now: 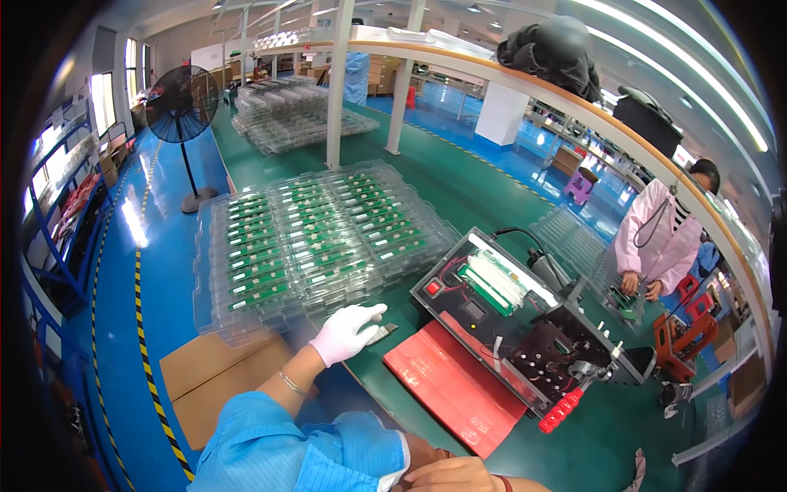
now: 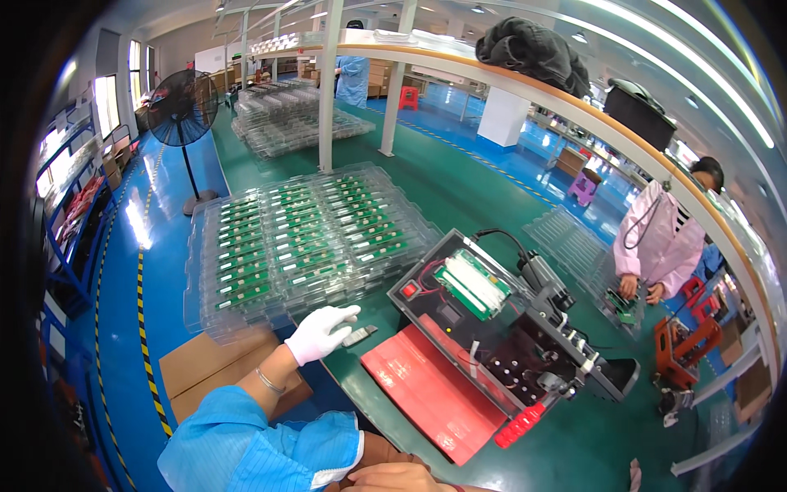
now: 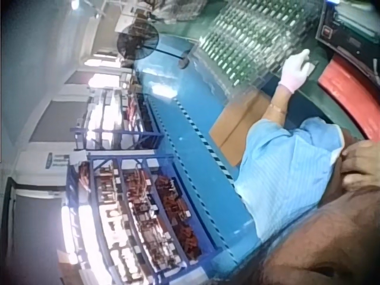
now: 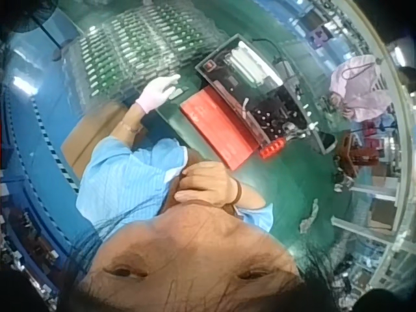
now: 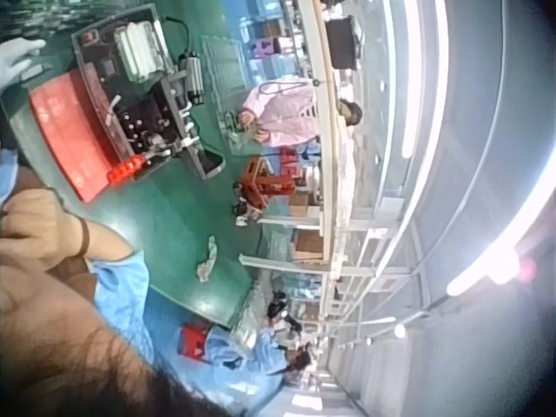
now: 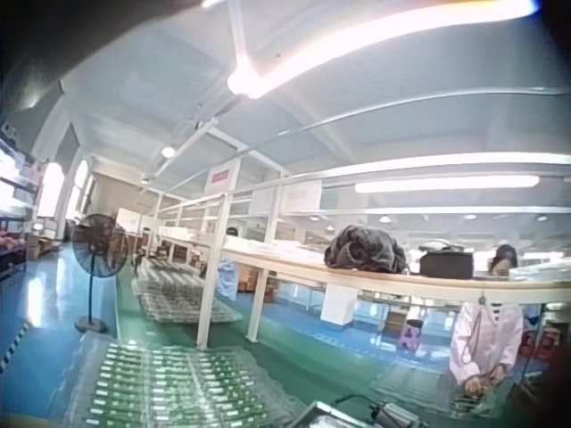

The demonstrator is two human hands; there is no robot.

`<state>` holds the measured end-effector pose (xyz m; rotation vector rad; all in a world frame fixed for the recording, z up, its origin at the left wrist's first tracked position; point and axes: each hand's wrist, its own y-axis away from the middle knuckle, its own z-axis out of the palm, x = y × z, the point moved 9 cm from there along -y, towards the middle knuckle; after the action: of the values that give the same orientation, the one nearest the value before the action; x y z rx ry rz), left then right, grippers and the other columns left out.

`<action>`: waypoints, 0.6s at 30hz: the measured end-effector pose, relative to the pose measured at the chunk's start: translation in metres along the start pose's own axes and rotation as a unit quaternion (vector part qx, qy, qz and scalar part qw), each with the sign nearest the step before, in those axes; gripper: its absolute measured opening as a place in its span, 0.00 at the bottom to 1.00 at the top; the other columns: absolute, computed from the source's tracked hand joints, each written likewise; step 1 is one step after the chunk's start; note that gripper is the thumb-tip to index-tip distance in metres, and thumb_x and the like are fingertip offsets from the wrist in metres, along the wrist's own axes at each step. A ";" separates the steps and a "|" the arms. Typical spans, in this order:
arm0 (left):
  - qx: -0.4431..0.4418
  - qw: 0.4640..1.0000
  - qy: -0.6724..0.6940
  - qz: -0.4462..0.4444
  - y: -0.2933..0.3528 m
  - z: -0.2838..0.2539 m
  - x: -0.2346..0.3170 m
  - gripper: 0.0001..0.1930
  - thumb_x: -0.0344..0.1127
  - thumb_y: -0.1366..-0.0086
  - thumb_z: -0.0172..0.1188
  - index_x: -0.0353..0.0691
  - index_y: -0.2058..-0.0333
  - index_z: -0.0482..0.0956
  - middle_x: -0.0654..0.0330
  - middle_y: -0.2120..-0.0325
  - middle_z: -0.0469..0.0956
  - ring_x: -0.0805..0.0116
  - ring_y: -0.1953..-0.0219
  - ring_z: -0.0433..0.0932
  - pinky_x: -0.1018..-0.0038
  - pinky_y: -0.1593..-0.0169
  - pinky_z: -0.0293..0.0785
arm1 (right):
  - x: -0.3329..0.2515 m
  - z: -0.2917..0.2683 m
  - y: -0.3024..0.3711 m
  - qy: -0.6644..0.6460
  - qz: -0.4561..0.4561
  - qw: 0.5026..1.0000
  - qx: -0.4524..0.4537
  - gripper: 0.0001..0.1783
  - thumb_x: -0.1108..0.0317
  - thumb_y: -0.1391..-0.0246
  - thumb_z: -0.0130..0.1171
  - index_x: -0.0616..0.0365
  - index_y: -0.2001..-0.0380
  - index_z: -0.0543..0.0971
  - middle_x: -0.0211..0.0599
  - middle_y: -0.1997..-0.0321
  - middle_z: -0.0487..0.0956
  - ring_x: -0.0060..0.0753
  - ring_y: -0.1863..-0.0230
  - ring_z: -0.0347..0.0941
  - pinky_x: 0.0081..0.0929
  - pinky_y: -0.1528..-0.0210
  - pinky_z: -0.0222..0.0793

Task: Assembling small electronic components using a manual press-fit tool and testing jig on a production line.

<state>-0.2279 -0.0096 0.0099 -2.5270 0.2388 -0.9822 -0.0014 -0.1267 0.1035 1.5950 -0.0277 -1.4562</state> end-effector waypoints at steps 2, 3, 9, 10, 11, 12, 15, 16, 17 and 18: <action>-0.033 0.998 -0.045 0.015 0.000 0.011 0.002 0.21 0.33 0.42 0.55 0.37 0.48 0.73 0.56 0.58 0.79 0.58 0.57 0.76 0.70 0.50 0.71 | -0.002 -0.006 0.008 -0.007 -0.003 1.000 0.011 0.09 0.68 0.46 0.57 0.57 0.61 0.77 0.44 0.70 0.79 0.40 0.73 0.75 0.36 0.62 0.77; -0.049 0.996 -0.067 0.023 0.000 0.018 0.002 0.21 0.33 0.42 0.55 0.37 0.48 0.74 0.56 0.58 0.80 0.58 0.58 0.77 0.70 0.50 0.71 | -0.004 -0.009 0.012 -0.011 -0.004 1.000 0.017 0.09 0.69 0.46 0.58 0.57 0.61 0.77 0.44 0.70 0.79 0.40 0.73 0.75 0.36 0.62 0.77; 0.175 0.981 0.006 -0.086 0.021 0.038 -0.069 0.16 0.32 0.41 0.55 0.36 0.54 0.78 0.55 0.59 0.80 0.57 0.59 0.77 0.70 0.51 0.71 | 0.030 -0.046 0.026 -0.058 -0.022 0.996 0.058 0.08 0.71 0.47 0.59 0.58 0.63 0.77 0.43 0.70 0.79 0.40 0.73 0.75 0.36 0.62 0.77; 0.208 0.971 0.006 -0.117 0.027 0.040 -0.078 0.14 0.32 0.41 0.55 0.36 0.56 0.79 0.54 0.59 0.80 0.57 0.59 0.77 0.70 0.51 0.71 | 0.048 -0.053 0.033 -0.074 -0.028 0.994 0.069 0.07 0.72 0.48 0.59 0.58 0.64 0.77 0.43 0.70 0.79 0.40 0.73 0.75 0.36 0.62 0.77; 0.191 0.976 0.014 -0.100 0.023 0.048 -0.075 0.14 0.32 0.41 0.55 0.36 0.56 0.79 0.54 0.59 0.80 0.57 0.59 0.77 0.70 0.51 0.71 | 0.069 -0.059 0.043 -0.094 -0.036 0.991 0.085 0.07 0.72 0.48 0.60 0.58 0.64 0.77 0.43 0.70 0.79 0.40 0.73 0.75 0.36 0.62 0.77; 0.173 0.981 -0.023 -0.079 0.019 0.052 -0.070 0.14 0.31 0.42 0.55 0.37 0.57 0.79 0.55 0.61 0.80 0.57 0.60 0.77 0.69 0.53 0.71 | 0.055 -0.062 0.059 -0.017 -0.218 0.972 0.087 0.08 0.72 0.48 0.60 0.58 0.63 0.77 0.43 0.70 0.79 0.39 0.73 0.76 0.36 0.62 0.77; 0.134 0.989 -0.054 -0.026 0.012 0.062 -0.059 0.13 0.29 0.43 0.56 0.37 0.59 0.79 0.55 0.63 0.80 0.57 0.61 0.76 0.69 0.55 0.72 | 0.040 -0.080 0.109 0.109 -0.601 0.790 0.041 0.18 0.72 0.49 0.61 0.58 0.53 0.72 0.44 0.72 0.80 0.35 0.75 0.76 0.35 0.64 0.78; 0.132 0.989 -0.052 -0.044 0.015 0.061 -0.064 0.13 0.29 0.43 0.55 0.37 0.59 0.79 0.55 0.62 0.80 0.57 0.61 0.76 0.69 0.54 0.71 | 0.044 -0.102 0.111 0.098 -0.609 0.783 0.076 0.18 0.72 0.49 0.61 0.58 0.53 0.72 0.44 0.72 0.80 0.35 0.75 0.76 0.35 0.64 0.78; 0.129 0.989 -0.051 -0.061 0.019 0.060 -0.070 0.12 0.29 0.42 0.55 0.36 0.58 0.79 0.54 0.62 0.79 0.57 0.61 0.76 0.69 0.54 0.71 | 0.045 -0.117 0.143 0.195 -0.707 0.647 0.209 0.08 0.74 0.51 0.55 0.54 0.65 0.73 0.44 0.73 0.78 0.35 0.79 0.69 0.37 0.71 0.71; 0.132 0.989 -0.046 -0.052 0.025 0.060 -0.077 0.12 0.29 0.40 0.54 0.35 0.58 0.79 0.53 0.62 0.78 0.57 0.60 0.75 0.69 0.53 0.71 | 0.055 -0.119 0.177 0.295 -0.754 0.482 0.334 0.06 0.75 0.53 0.50 0.50 0.77 0.74 0.45 0.74 0.75 0.35 0.83 0.61 0.39 0.77 0.64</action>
<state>-0.2445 0.0104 -0.0879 -2.3519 -0.0500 -0.8688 0.2047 -0.1854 0.1549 2.9424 1.9142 -2.0056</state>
